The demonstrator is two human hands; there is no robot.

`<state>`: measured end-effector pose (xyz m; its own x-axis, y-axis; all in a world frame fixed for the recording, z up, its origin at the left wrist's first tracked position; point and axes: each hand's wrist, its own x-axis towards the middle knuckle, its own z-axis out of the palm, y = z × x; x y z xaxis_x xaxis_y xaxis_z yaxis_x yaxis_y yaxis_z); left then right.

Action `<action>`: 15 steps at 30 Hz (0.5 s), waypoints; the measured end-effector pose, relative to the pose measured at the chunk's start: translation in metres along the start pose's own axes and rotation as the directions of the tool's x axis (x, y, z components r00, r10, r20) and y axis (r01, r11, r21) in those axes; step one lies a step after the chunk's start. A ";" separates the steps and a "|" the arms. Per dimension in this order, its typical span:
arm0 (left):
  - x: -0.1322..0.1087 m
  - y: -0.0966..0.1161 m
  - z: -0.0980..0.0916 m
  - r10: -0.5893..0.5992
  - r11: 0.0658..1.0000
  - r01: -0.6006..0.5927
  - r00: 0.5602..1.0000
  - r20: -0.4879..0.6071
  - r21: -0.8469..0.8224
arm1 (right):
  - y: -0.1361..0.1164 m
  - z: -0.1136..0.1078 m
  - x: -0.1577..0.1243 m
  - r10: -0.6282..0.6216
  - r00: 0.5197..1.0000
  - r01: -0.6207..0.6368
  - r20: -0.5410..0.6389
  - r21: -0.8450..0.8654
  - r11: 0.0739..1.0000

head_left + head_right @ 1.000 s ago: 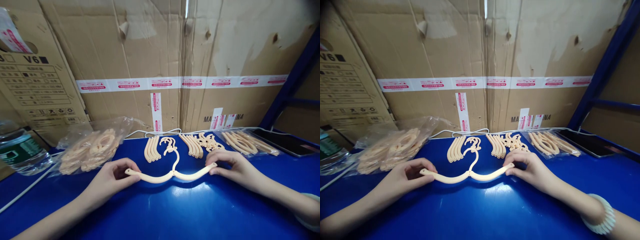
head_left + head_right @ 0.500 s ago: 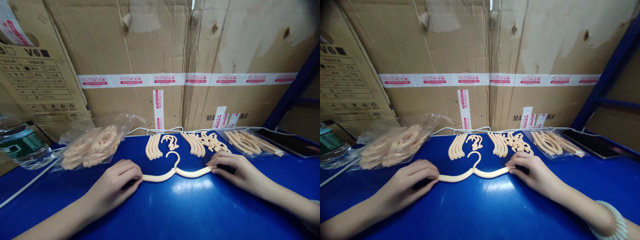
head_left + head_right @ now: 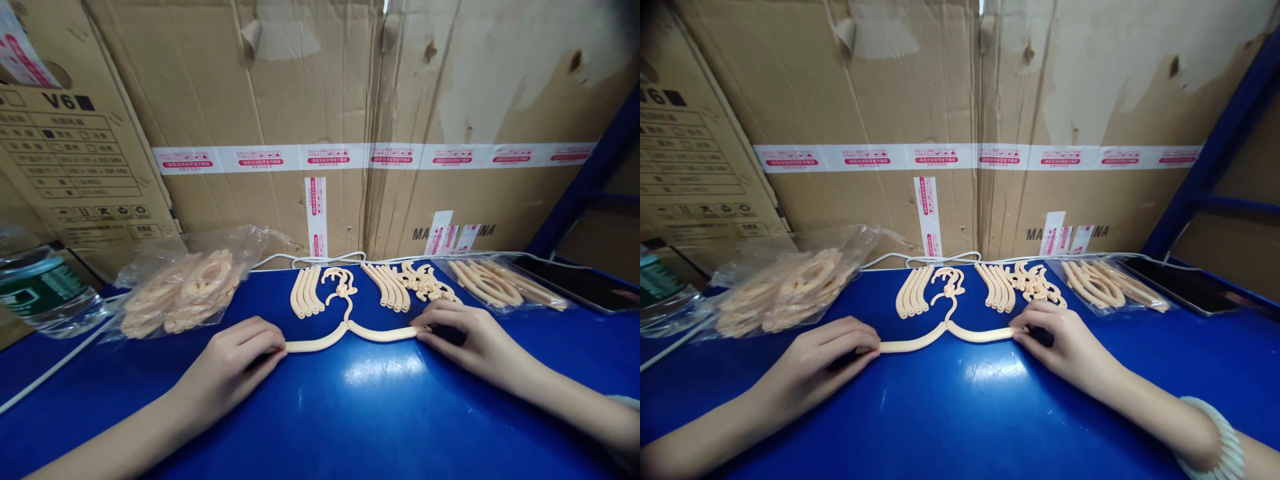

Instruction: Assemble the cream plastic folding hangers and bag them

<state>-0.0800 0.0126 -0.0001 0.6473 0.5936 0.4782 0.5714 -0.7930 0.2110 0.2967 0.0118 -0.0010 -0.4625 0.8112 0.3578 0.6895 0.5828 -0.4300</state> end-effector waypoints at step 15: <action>0.000 0.001 0.002 0.027 0.998 -0.025 0.999 -0.040 0.058 | 0.010 -0.001 -0.002 0.024 0.999 -0.026 -0.034 -0.075 0.997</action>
<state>-0.0784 0.0121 -0.0019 0.6419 0.5662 0.5171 0.5834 -0.7983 0.1498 0.3050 0.0162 -0.0050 -0.4270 0.8226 0.3754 0.7409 0.5563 -0.3762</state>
